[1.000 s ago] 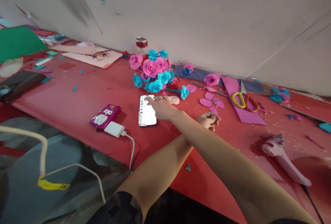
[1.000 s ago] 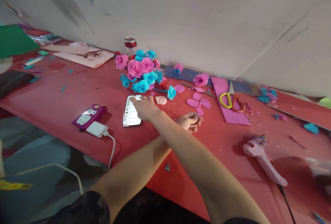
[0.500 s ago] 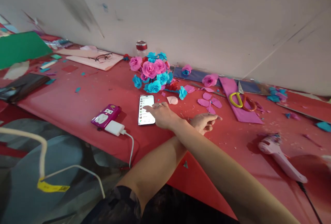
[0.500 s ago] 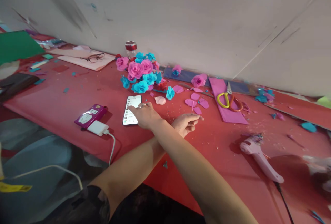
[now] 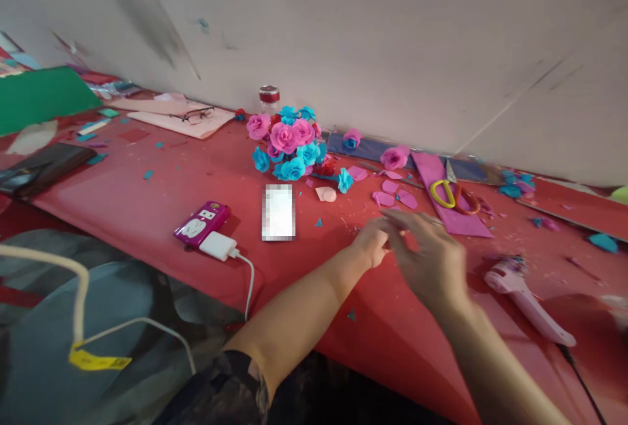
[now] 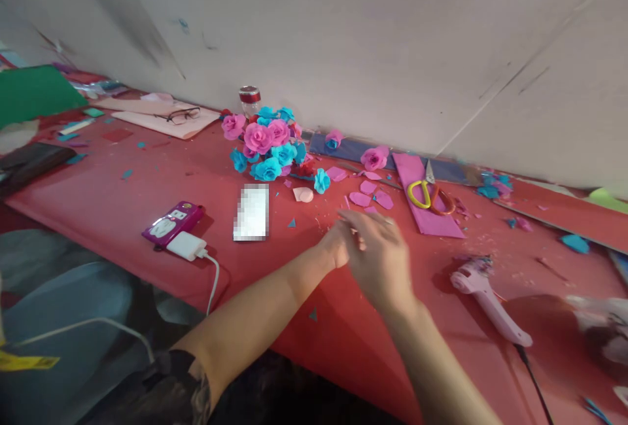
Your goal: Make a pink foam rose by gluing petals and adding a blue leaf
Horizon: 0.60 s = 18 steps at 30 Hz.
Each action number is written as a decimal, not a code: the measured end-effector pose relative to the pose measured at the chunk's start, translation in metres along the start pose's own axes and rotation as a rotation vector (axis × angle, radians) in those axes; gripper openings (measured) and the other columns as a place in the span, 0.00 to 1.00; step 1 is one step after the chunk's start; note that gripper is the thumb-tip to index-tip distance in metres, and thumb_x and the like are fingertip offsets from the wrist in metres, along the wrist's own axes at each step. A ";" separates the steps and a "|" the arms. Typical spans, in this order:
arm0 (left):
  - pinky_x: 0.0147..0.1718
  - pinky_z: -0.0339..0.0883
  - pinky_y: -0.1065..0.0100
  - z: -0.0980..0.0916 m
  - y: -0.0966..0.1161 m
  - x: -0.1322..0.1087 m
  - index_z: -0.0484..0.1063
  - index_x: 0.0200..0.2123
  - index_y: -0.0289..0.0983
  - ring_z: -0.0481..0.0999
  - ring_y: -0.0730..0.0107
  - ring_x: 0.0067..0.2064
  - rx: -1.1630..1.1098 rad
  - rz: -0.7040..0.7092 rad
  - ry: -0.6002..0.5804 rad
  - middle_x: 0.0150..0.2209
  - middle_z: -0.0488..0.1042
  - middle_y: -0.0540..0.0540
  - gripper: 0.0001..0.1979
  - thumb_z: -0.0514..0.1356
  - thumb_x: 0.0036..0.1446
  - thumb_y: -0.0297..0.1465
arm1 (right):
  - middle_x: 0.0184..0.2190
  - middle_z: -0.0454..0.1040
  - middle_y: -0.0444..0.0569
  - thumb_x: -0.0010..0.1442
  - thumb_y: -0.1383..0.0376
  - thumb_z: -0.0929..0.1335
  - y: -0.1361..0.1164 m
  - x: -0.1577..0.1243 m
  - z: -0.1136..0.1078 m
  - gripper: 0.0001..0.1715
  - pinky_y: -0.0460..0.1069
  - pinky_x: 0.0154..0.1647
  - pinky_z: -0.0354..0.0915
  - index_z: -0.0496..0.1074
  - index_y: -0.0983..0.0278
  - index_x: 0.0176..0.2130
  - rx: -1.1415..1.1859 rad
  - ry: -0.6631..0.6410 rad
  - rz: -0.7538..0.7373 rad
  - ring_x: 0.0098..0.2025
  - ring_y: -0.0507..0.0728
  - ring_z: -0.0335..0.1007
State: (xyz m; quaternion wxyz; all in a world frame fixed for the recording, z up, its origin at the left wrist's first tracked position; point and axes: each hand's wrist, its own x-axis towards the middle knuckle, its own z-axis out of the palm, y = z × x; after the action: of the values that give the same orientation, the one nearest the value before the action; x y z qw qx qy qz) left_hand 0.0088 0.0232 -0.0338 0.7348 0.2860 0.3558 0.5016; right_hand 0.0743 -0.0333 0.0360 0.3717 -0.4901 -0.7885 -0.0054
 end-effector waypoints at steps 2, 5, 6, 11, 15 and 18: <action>0.19 0.47 0.75 0.001 -0.002 0.000 0.68 0.26 0.36 0.56 0.80 0.20 0.017 -0.023 -0.011 0.21 0.60 0.53 0.10 0.66 0.42 0.33 | 0.28 0.76 0.49 0.58 0.56 0.63 0.034 -0.032 -0.039 0.11 0.52 0.35 0.62 0.73 0.55 0.34 -0.182 0.123 0.167 0.33 0.59 0.71; 0.18 0.46 0.75 0.001 -0.003 0.000 0.65 0.21 0.36 0.56 0.81 0.20 0.100 -0.005 0.010 0.21 0.63 0.52 0.13 0.66 0.42 0.36 | 0.28 0.76 0.55 0.53 0.53 0.63 0.086 -0.076 -0.083 0.11 0.55 0.28 0.58 0.72 0.52 0.31 -0.472 0.184 0.375 0.33 0.64 0.71; 0.18 0.45 0.74 0.000 -0.003 0.000 0.65 0.19 0.36 0.55 0.81 0.20 0.145 0.008 0.010 0.21 0.64 0.52 0.15 0.64 0.45 0.39 | 0.29 0.76 0.57 0.51 0.53 0.63 0.102 -0.088 -0.092 0.12 0.56 0.28 0.57 0.72 0.51 0.32 -0.532 0.176 0.383 0.35 0.66 0.70; 0.19 0.47 0.74 -0.001 0.002 -0.004 0.71 0.25 0.37 0.55 0.80 0.20 0.288 0.076 0.019 0.23 0.65 0.52 0.09 0.60 0.51 0.36 | 0.33 0.75 0.62 0.39 0.51 0.67 0.158 -0.131 -0.101 0.20 0.61 0.29 0.52 0.73 0.49 0.35 -0.596 0.075 0.436 0.34 0.71 0.68; 0.22 0.48 0.74 -0.002 0.011 -0.009 0.69 0.23 0.37 0.56 0.79 0.21 0.378 0.131 0.109 0.21 0.64 0.52 0.10 0.59 0.53 0.34 | 0.37 0.75 0.63 0.35 0.50 0.69 0.159 -0.140 -0.090 0.24 0.60 0.27 0.51 0.73 0.50 0.37 -0.586 0.069 0.590 0.34 0.72 0.68; 0.21 0.47 0.73 -0.005 0.014 -0.008 0.66 0.19 0.36 0.54 0.78 0.20 0.374 0.163 0.106 0.18 0.60 0.53 0.17 0.53 0.58 0.38 | 0.37 0.75 0.60 0.43 0.50 0.66 0.135 -0.126 -0.085 0.17 0.60 0.29 0.55 0.72 0.49 0.35 -0.528 0.105 0.561 0.38 0.70 0.69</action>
State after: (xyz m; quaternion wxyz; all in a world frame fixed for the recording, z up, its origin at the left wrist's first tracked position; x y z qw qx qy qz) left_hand -0.0042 0.0202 -0.0240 0.6061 0.4185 0.4566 0.4989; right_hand 0.2589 -0.0921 -0.0252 0.2595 -0.7646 -0.5752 -0.1312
